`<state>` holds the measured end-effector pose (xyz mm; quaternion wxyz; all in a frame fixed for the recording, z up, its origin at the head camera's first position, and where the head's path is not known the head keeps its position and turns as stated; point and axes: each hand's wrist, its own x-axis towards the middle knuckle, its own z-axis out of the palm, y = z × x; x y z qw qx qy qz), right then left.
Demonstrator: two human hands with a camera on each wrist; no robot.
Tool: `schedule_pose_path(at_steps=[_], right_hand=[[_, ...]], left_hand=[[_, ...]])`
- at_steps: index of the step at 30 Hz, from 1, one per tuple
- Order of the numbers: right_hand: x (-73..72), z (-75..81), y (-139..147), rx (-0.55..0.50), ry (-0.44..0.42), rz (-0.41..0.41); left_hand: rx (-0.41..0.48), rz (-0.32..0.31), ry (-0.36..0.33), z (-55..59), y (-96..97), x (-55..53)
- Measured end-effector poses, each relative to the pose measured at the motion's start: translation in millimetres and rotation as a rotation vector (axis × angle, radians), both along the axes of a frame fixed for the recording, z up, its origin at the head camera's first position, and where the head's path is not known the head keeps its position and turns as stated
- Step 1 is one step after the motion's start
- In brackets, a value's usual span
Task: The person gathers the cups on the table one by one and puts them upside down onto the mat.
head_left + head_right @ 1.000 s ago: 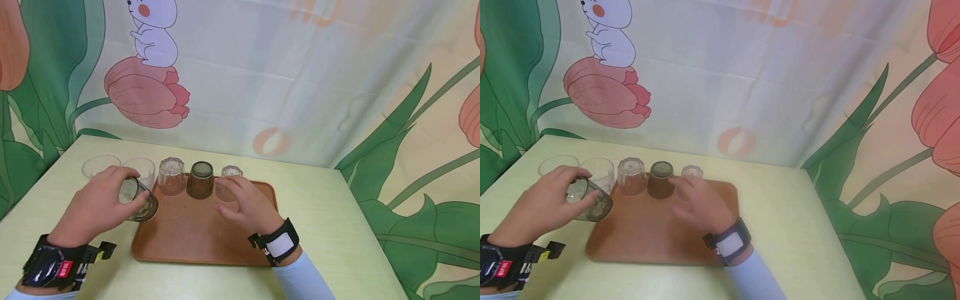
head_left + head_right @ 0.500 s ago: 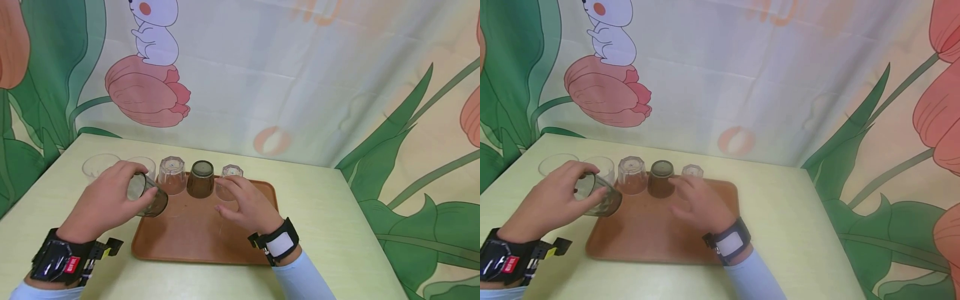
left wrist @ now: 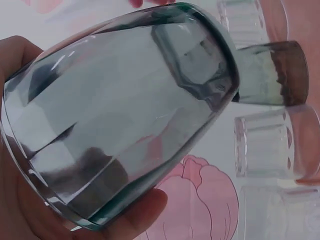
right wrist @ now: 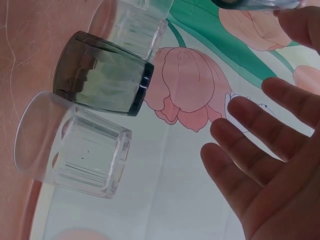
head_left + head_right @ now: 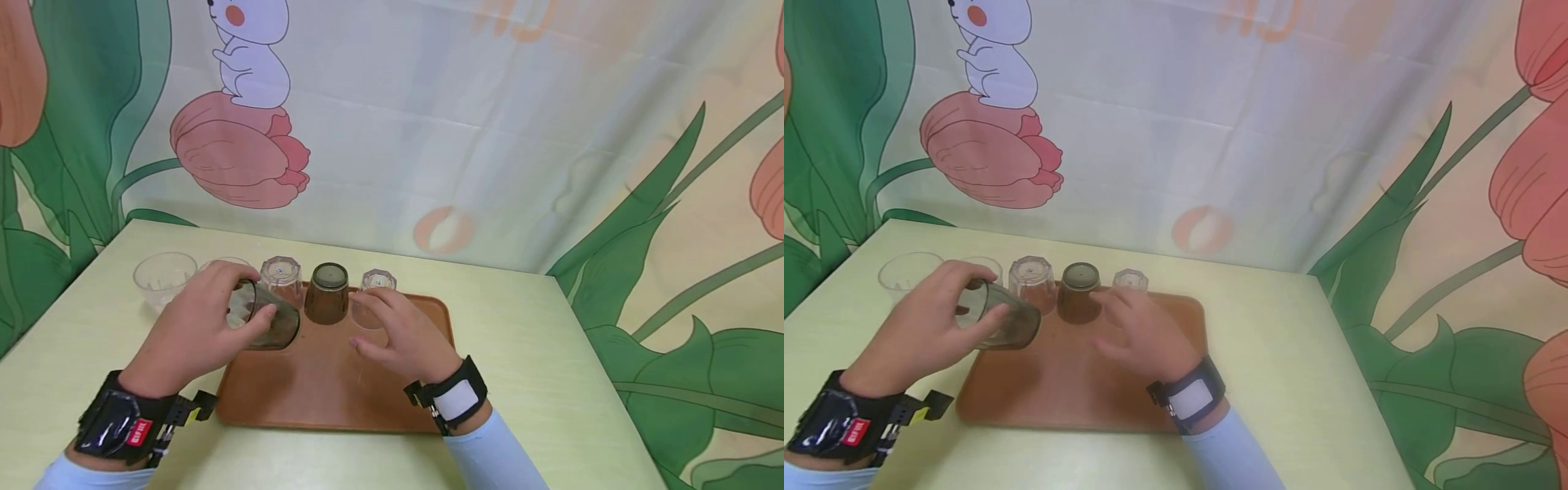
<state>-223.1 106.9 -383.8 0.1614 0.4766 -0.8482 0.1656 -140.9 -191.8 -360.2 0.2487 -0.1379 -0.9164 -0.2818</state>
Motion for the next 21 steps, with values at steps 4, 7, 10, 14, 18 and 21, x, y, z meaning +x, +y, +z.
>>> schedule_pose_path(at_steps=[4, 7, 10, 14, 18, 21], right_hand=[[-0.6, -1.2, -1, -0.011, 0.008, 0.007], [-1.3, -1.7, -1, -0.019, 0.011, 0.007], [-1.1, -1.5, -1, -0.02, 0.007, 0.003], [0.2, -0.7, -1, -0.022, -0.004, 0.007], [1.4, -0.4, -2, -0.017, -0.013, 0.008], [2.3, -0.2, -2, -0.012, -0.018, 0.005]], left_hand=[[0.013, -0.014, 0.025, 0.7, 6.0, -0.1], [0.023, -0.026, 0.055, 0.8, 10.7, -0.5], [0.027, -0.042, 0.107, 0.6, 15.5, -1.8], [0.028, -0.068, 0.165, 0.2, 22.3, -4.1], [0.03, -0.111, 0.206, -0.5, 29.8, -5.9], [0.036, -0.145, 0.229, -0.3, 35.2, -6.7]])
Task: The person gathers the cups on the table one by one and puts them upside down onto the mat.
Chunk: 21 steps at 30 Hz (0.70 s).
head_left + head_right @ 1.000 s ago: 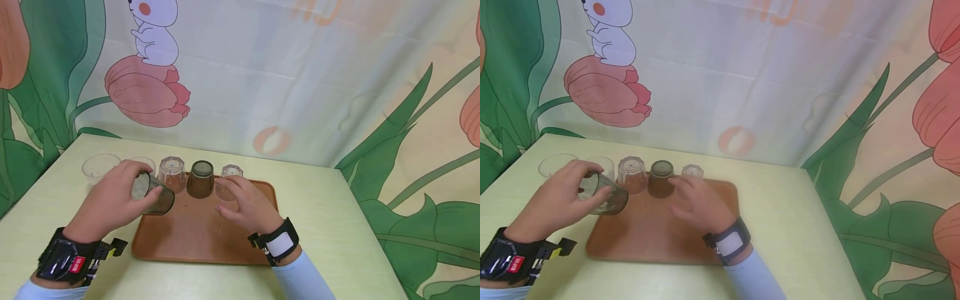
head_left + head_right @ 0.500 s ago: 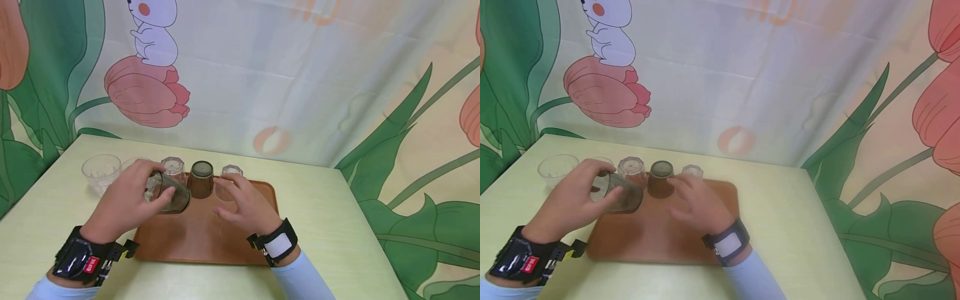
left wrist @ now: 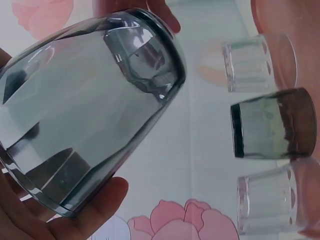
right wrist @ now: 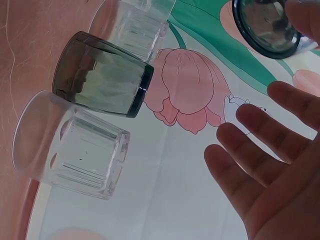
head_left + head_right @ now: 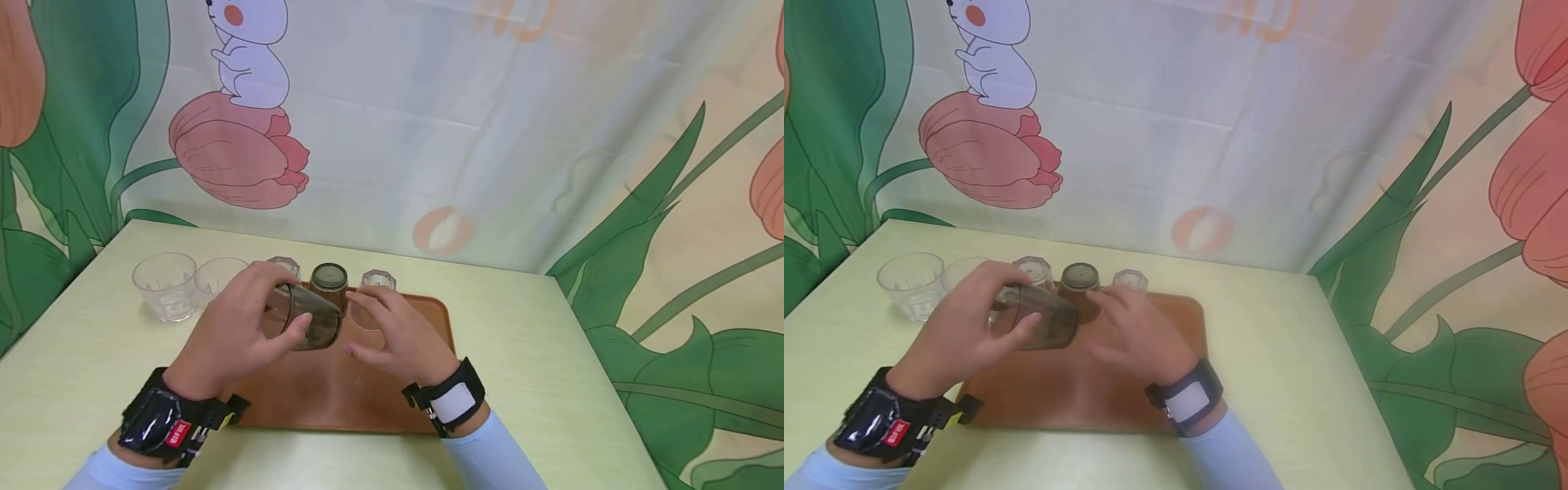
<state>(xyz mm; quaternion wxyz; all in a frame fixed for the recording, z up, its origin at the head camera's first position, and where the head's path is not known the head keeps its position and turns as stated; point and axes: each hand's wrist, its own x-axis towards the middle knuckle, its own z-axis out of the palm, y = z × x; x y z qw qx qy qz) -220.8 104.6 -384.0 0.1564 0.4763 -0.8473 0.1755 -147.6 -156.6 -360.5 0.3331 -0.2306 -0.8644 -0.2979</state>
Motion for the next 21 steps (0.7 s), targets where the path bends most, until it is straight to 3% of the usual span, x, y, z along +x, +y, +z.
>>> schedule_pose_path(at_steps=[8, 21], right_hand=[[2.3, 0.1, -1, 0.009, -0.018, 0.013], [5.8, 1.9, -3, -0.006, -0.021, 0.03]], left_hand=[[0.03, -0.084, 0.038, 1.6, 12.4, -1.1], [0.064, -0.106, 0.064, -5.4, 22.0, -3.6]])
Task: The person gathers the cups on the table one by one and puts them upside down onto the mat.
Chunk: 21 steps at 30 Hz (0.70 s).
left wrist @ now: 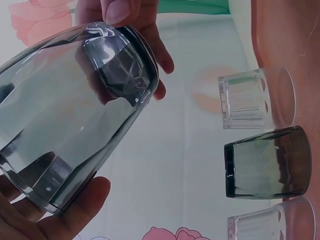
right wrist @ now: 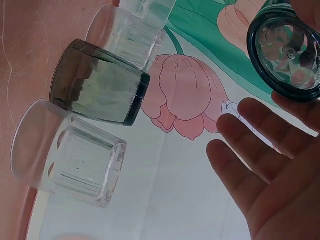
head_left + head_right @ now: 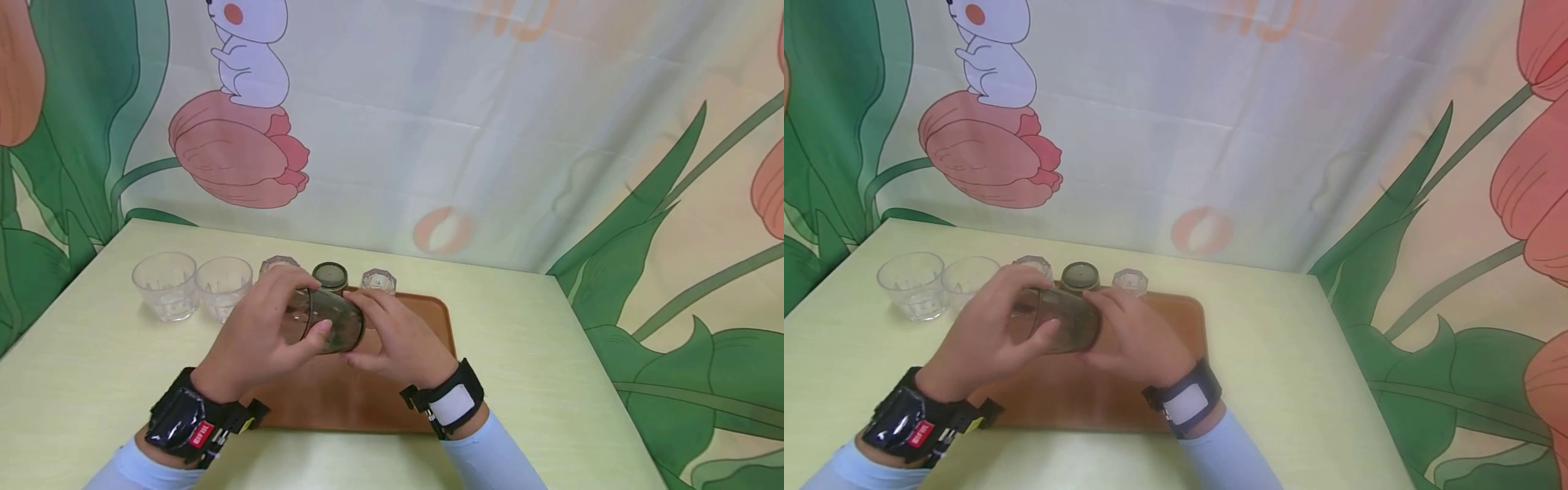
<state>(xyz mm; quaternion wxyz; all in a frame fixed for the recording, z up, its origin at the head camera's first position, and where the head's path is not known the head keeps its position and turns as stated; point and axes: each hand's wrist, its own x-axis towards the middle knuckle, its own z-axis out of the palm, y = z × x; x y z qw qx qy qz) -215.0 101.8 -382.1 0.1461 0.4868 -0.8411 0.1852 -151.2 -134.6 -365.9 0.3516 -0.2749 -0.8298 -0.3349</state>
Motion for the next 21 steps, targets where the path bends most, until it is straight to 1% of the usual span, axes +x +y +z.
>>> schedule_pose_path(at_steps=[5, 8, 14, 17, 21], right_hand=[[1.5, 1.8, 0.1, 0.004, 0.003, 0.012], [2.1, 3.3, -0.3, -0.011, 0.001, 0.028], [3.5, 5.9, -0.3, -0.033, -0.018, 0.056], [3.9, 6.6, 0.8, -0.05, 0.005, 0.085], [3.0, 5.8, 2.9, -0.103, 0.073, 0.143]], left_hand=[[0.007, -0.012, -0.015, -2.1, -0.3, 0.6], [0.007, -0.017, -0.017, -2.8, -0.3, -0.1], [0.015, -0.033, -0.042, -4.0, 1.9, -1.2], [0.024, -0.042, -0.064, -5.0, 2.4, -1.4], [0.038, -0.056, -0.102, -3.2, 2.2, -0.2]])
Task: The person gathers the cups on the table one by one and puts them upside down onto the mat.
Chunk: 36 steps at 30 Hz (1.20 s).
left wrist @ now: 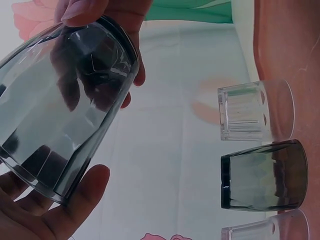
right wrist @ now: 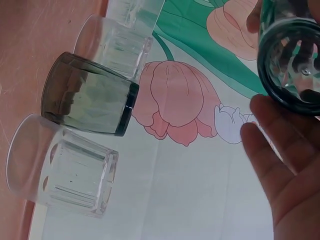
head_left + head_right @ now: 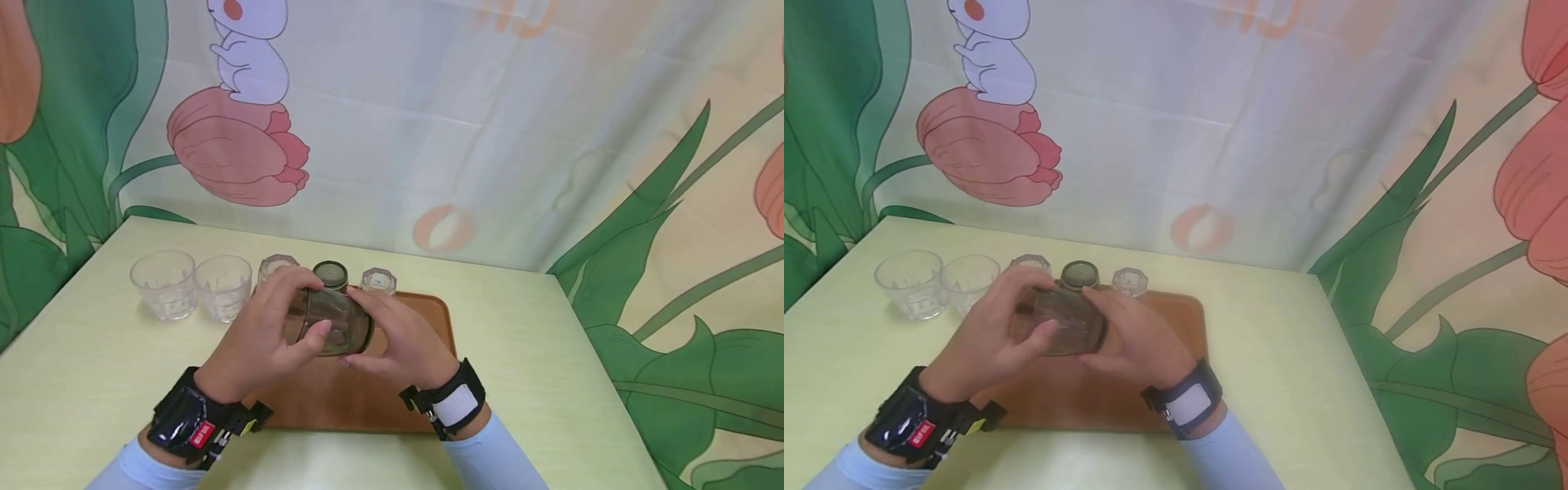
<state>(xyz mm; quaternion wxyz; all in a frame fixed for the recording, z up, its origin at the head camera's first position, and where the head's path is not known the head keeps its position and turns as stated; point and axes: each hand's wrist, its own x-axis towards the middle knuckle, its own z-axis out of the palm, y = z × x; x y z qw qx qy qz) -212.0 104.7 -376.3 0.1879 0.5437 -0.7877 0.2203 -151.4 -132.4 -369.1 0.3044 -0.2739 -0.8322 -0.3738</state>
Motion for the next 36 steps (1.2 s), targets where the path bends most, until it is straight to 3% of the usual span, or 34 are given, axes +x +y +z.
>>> schedule_pose_path(at_steps=[6, 13, 21, 36], right_hand=[[-2.1, -0.8, 0, -0.08, 0.062, 0.052], [-1.6, -0.4, -1, -0.138, 0.038, 0.092], [-1.6, 1.0, 0, -0.123, 0.012, 0.07], [-1.6, 5.7, 5, -0.144, -0.018, 0.039]], left_hand=[[0.013, -0.008, -0.032, 1.2, -0.8, -0.3], [0.0, -0.019, -0.066, -0.9, -1.5, 0.0], [-0.034, -0.017, -0.158, -6.8, -7.5, -2.3], [-0.09, -0.029, -0.251, -15.3, -12.3, -5.9]])
